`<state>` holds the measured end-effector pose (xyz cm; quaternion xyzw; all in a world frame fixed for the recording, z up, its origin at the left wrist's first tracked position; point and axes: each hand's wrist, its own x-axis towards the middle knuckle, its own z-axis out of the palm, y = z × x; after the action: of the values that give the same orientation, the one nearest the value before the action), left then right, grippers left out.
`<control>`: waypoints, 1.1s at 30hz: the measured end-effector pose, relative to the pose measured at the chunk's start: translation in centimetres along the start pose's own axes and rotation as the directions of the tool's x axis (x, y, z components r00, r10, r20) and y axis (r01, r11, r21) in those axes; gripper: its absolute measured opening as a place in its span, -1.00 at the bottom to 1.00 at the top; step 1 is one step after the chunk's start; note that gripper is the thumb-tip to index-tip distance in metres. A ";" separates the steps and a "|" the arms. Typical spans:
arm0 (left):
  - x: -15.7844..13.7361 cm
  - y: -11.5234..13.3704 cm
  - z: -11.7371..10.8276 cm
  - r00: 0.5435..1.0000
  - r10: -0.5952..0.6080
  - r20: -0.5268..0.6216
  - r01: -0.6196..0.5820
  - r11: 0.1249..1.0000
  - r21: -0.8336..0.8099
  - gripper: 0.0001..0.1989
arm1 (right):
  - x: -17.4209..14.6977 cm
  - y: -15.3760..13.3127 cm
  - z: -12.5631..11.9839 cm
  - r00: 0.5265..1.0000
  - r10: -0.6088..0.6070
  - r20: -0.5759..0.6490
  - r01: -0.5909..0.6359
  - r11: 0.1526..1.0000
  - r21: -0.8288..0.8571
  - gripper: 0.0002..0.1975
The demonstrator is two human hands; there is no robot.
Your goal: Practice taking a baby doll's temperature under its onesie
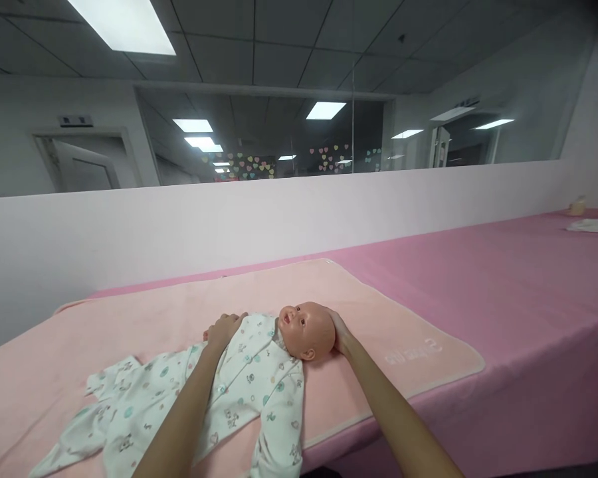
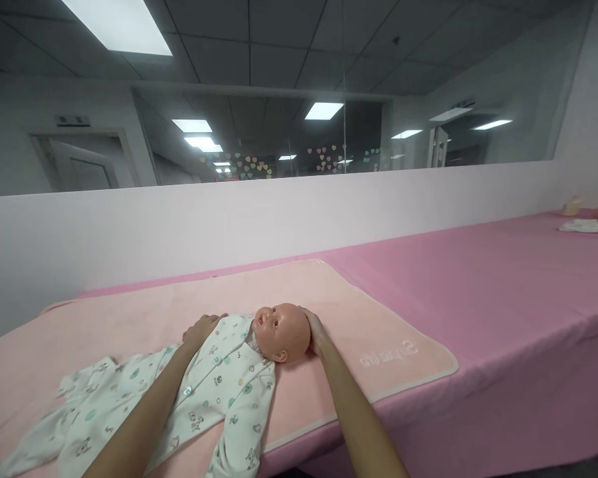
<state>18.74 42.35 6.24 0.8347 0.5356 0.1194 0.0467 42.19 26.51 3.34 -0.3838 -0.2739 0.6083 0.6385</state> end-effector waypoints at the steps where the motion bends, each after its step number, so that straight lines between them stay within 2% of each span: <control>1: -0.2 0.0 0.0 1.000 0.012 -0.002 -0.012 1.000 0.007 -0.57 | -0.2 0.0 0.1 1.000 0.004 0.010 -0.004 1.000 -0.004 -0.58; 6: -1.5 0.0 -0.3 0.989 -0.121 0.084 0.120 0.993 0.009 -0.34 | -0.9 0.0 0.2 0.995 -0.046 0.083 0.044 0.999 0.020 -0.56; 12: -2.4 0.2 -0.2 0.991 -0.130 0.046 0.130 0.992 -0.003 -0.31 | -0.1 0.8 -1.3 0.988 -0.091 -0.122 0.102 0.991 0.085 -0.56; 14: -2.4 0.3 -0.2 0.990 -0.134 0.043 0.135 0.991 -0.005 -0.32 | 0.2 1.0 -1.7 0.984 -0.101 -0.144 0.115 0.990 0.086 -0.60; 19: -2.5 0.3 -0.4 0.992 -0.121 0.025 0.121 0.993 -0.004 -0.34 | 0.7 1.1 -1.9 0.997 -0.070 -0.038 0.073 0.995 0.070 -0.60; 25: -2.7 0.4 -0.6 0.995 -0.095 0.004 0.095 0.995 0.003 -0.35 | 0.2 0.6 -1.1 0.989 -0.111 -0.097 0.120 0.989 0.089 -0.58; 30: -2.8 0.6 -0.6 0.995 -0.101 0.005 0.101 0.995 0.011 -0.36 | -0.6 0.5 -0.4 0.992 -0.037 0.117 0.024 0.994 0.106 -0.49; 33: -2.8 0.6 -0.6 0.994 -0.107 0.009 0.107 0.994 0.010 -0.36 | -0.5 0.7 -0.8 0.992 -0.034 0.118 0.021 0.994 0.106 -0.45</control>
<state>17.98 39.51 6.50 0.8055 0.5799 0.1104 0.0515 42.38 25.85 2.38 -0.3086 -0.2847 0.6349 0.6486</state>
